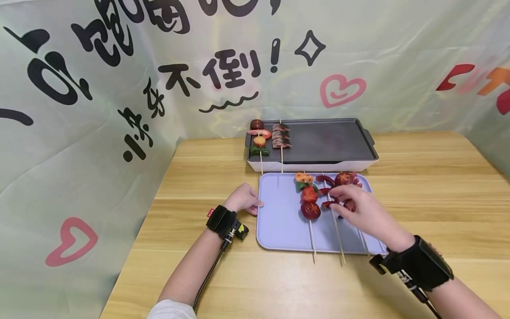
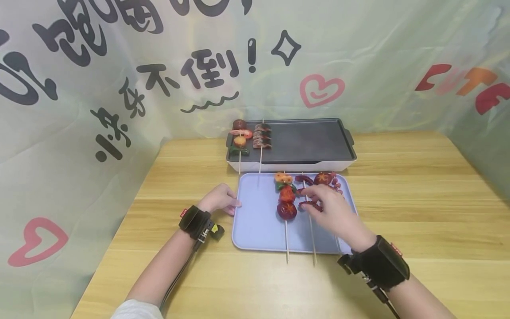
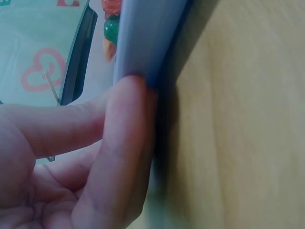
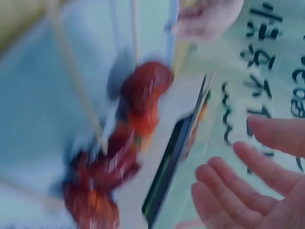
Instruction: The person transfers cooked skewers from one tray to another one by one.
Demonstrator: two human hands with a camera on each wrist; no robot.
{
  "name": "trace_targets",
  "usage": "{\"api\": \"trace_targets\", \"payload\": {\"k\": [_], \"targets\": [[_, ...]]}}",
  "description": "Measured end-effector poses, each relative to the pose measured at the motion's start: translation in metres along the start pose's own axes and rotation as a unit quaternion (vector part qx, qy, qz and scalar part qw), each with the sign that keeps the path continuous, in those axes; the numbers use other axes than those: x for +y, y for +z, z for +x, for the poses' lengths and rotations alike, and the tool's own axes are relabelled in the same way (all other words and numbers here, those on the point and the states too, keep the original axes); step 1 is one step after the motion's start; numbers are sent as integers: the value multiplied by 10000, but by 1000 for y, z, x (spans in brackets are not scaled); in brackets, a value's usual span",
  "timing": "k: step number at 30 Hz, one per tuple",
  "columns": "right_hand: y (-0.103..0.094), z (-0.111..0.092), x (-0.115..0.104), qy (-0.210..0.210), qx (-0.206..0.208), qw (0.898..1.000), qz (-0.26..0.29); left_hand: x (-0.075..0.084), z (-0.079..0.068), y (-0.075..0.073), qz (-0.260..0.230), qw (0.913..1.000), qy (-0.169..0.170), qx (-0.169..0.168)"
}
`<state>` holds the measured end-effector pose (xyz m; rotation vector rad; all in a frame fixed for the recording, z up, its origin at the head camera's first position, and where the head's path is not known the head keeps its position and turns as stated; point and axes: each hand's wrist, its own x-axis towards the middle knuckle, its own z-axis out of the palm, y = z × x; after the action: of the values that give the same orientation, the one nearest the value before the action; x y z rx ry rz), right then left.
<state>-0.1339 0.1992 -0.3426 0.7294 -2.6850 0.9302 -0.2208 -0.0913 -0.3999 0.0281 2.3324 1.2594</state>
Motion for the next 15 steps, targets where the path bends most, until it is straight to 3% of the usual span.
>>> {"api": "trace_targets", "payload": {"k": [2, 6, 11, 15], "targets": [[-7, -1, 8, -142, 249, 9996, -88, 0, 0, 0, 15, 10000, 4, -1], [-22, -4, 24, 99, 357, 9993, -88, 0, 1, 0, 52, 10000, -23, 9], [-35, -8, 46, 605, 222, 9975, -274, -1, 1, 0, 79, 10000, -23, 14], [-40, -13, 62, 1090, -137, 9937, -204, -1, 2, 1, 67, 10000, -29, 9]]}}
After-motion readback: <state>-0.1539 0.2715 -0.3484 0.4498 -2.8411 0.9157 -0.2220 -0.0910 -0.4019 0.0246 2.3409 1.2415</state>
